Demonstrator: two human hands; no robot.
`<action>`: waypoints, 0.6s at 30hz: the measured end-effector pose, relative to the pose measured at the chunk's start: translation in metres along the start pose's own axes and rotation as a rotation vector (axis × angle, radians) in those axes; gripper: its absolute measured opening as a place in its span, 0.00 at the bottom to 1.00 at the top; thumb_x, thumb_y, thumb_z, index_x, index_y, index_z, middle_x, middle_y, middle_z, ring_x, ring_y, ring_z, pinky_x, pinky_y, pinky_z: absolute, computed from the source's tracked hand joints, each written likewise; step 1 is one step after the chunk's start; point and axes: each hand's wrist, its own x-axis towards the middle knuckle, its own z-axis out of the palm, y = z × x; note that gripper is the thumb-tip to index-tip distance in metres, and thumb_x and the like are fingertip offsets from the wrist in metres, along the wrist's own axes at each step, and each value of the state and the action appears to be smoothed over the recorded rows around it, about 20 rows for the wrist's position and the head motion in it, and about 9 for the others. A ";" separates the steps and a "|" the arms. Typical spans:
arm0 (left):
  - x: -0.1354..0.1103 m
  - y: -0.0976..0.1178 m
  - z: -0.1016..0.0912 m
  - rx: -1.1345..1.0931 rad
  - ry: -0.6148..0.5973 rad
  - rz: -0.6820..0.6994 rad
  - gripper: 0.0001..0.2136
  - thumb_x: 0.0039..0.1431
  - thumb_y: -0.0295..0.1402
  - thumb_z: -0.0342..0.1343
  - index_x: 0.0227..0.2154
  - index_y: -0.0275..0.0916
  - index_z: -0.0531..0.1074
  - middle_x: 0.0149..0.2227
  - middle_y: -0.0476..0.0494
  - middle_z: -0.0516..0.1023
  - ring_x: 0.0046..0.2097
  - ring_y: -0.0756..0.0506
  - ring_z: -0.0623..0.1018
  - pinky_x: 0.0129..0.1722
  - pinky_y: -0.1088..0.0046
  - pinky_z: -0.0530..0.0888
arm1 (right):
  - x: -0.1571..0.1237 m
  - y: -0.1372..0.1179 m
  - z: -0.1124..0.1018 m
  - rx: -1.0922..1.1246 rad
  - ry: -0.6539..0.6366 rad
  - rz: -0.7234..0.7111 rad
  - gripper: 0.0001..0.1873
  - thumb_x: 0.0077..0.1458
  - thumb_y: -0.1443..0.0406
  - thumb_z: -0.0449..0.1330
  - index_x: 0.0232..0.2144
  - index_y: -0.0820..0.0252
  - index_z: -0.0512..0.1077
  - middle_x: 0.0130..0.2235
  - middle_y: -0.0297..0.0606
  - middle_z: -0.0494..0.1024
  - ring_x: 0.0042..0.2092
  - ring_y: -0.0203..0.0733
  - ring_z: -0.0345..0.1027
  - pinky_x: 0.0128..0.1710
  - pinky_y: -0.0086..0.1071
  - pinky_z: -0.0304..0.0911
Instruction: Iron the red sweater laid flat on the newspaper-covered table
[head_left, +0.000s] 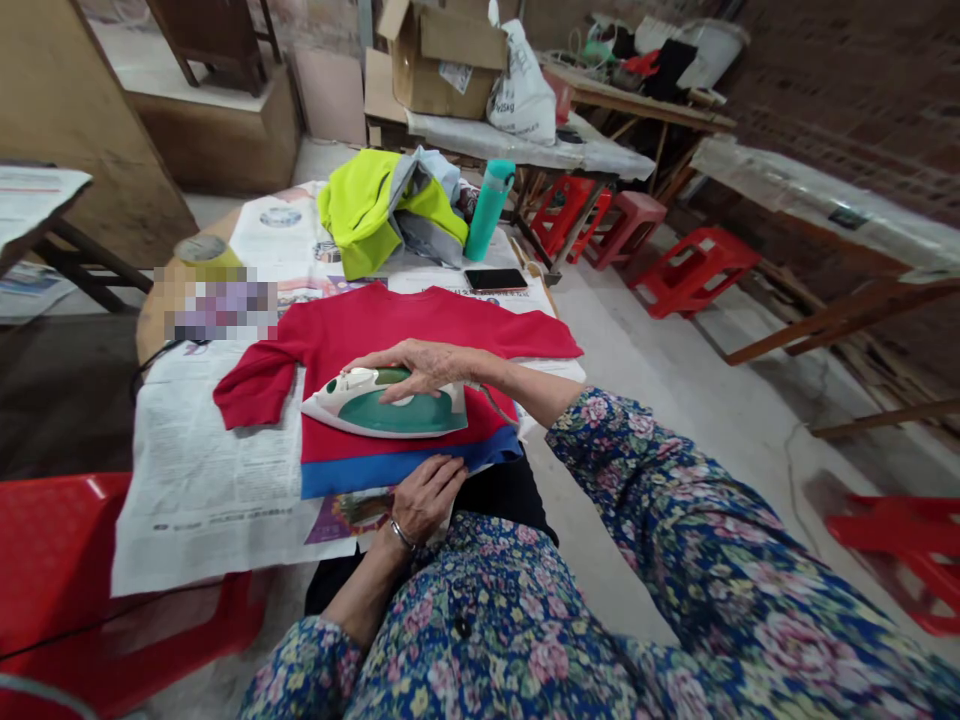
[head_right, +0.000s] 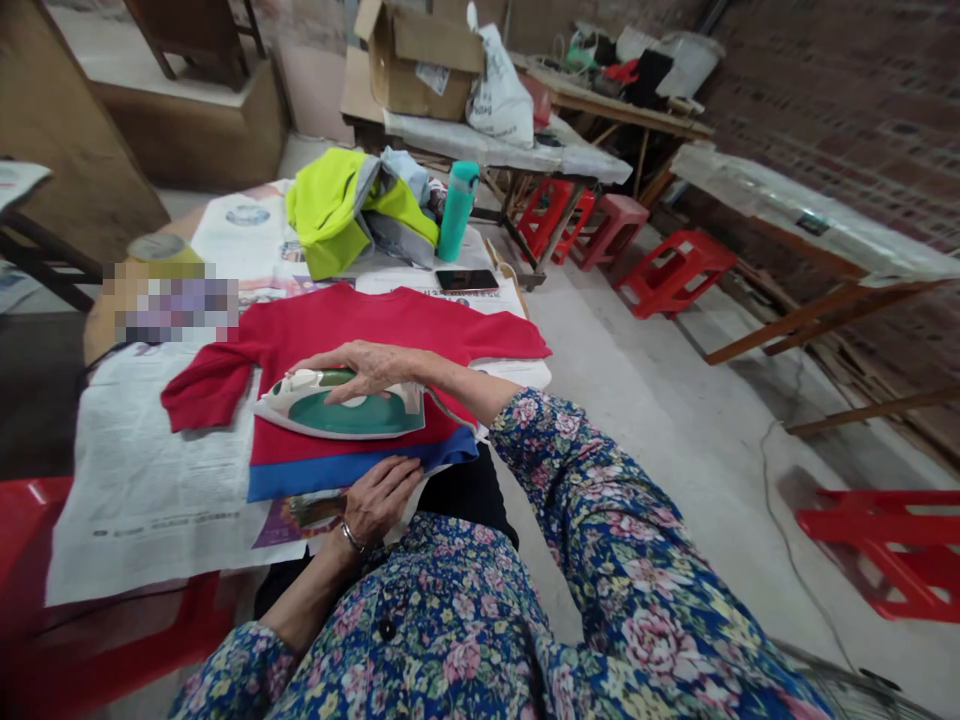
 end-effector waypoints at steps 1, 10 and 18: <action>-0.001 0.001 0.000 -0.008 0.001 -0.001 0.23 0.73 0.20 0.59 0.66 0.41 0.82 0.56 0.38 0.92 0.59 0.41 0.88 0.64 0.61 0.86 | 0.002 0.000 -0.001 -0.009 0.018 0.001 0.32 0.72 0.62 0.70 0.74 0.56 0.74 0.55 0.42 0.86 0.31 0.28 0.65 0.29 0.22 0.65; -0.001 0.007 0.002 -0.042 -0.024 -0.017 0.26 0.74 0.20 0.53 0.69 0.40 0.80 0.59 0.37 0.90 0.61 0.41 0.87 0.66 0.60 0.85 | 0.019 0.009 -0.010 0.036 0.279 0.178 0.31 0.73 0.65 0.68 0.74 0.59 0.71 0.40 0.31 0.80 0.25 0.28 0.63 0.21 0.21 0.62; 0.004 0.013 0.007 0.017 0.015 -0.047 0.18 0.75 0.21 0.58 0.61 0.40 0.83 0.53 0.38 0.92 0.56 0.41 0.88 0.62 0.62 0.86 | -0.011 0.004 -0.009 0.136 0.255 0.161 0.31 0.70 0.64 0.70 0.72 0.57 0.72 0.34 0.26 0.77 0.24 0.26 0.62 0.21 0.19 0.61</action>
